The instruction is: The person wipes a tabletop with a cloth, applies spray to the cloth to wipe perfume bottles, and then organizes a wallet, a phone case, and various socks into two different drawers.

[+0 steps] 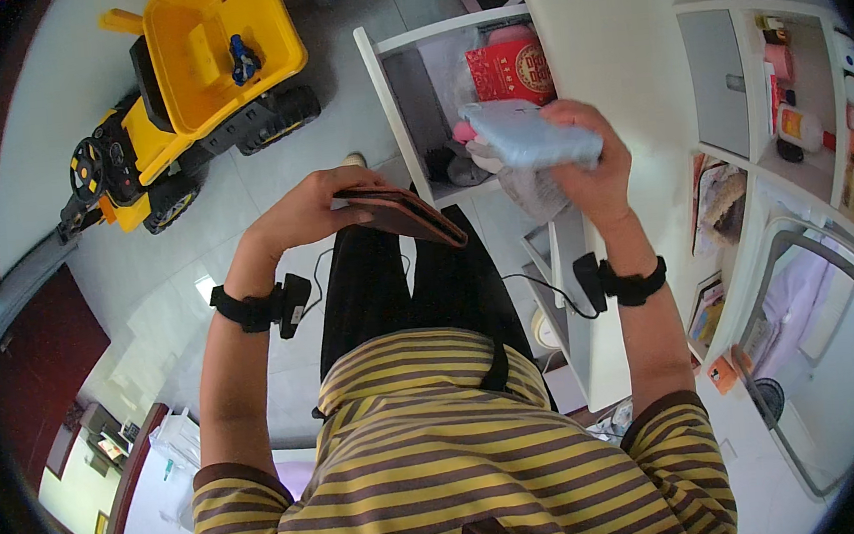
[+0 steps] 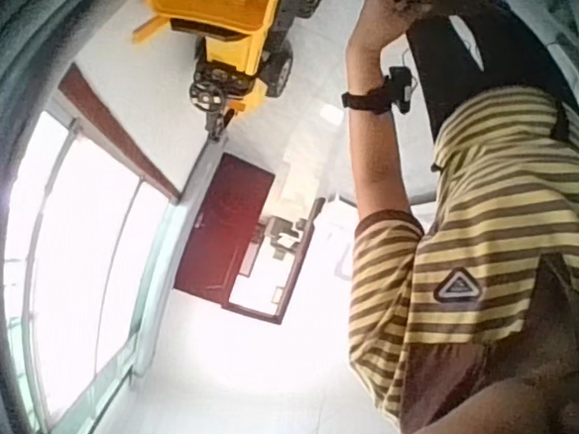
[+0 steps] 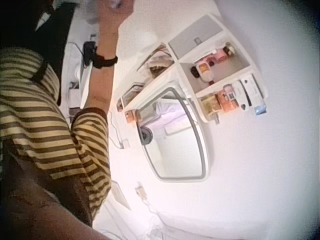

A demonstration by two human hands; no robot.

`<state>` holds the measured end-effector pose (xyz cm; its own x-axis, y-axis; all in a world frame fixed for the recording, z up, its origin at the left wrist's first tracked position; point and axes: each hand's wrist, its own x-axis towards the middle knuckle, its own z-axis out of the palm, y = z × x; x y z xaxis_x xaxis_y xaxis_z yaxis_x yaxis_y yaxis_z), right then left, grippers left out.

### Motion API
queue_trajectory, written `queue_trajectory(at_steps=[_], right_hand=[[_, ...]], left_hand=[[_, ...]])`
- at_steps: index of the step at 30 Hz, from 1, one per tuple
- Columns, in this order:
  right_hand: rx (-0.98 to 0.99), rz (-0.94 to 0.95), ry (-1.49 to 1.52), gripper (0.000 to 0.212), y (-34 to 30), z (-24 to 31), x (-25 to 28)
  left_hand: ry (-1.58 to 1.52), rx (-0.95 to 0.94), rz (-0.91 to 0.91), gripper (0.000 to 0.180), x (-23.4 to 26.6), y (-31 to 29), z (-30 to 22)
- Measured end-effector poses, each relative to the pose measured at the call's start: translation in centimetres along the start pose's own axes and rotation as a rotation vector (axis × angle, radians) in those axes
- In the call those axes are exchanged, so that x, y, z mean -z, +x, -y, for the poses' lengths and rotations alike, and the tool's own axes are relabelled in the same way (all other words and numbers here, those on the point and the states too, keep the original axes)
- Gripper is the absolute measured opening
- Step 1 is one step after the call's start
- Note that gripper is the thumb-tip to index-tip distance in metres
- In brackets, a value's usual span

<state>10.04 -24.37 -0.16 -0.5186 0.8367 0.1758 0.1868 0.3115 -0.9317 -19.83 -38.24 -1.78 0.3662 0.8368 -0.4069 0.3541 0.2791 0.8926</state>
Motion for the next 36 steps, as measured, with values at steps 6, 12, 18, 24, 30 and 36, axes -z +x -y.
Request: queue_trajectory(at_steps=[6,12,18,24,30,36], right_hand=[[0.607,0.11,-0.467,0.031,-1.7,1.8,-0.4],[0.662,0.058,-0.477,0.029,-1.5,2.1,-0.9],[0.295,0.077,-0.198,0.034,-0.7,3.0,-1.3],[-0.629,0.073,0.034,0.038,0.2,3.2,-3.8],[-0.722,0.378,0.189,0.034,-0.6,1.9,-7.9],[-0.703,0.503,0.25,0.036,-1.7,1.6,-5.1]], left_hand=[[-0.684,0.179,-0.131,0.04,0.5,-2.9,2.8],[-0.837,-0.018,-0.246,0.059,-0.4,-2.3,3.8],[-0.738,-0.075,-0.11,0.065,0.3,-1.4,-0.3],[-0.966,-0.219,-0.153,0.058,-0.8,-0.6,-1.4],[-0.968,0.006,0.002,0.049,-1.1,0.1,1.4],[-1.534,-0.052,-0.161,0.049,-1.2,-2.6,5.6]])
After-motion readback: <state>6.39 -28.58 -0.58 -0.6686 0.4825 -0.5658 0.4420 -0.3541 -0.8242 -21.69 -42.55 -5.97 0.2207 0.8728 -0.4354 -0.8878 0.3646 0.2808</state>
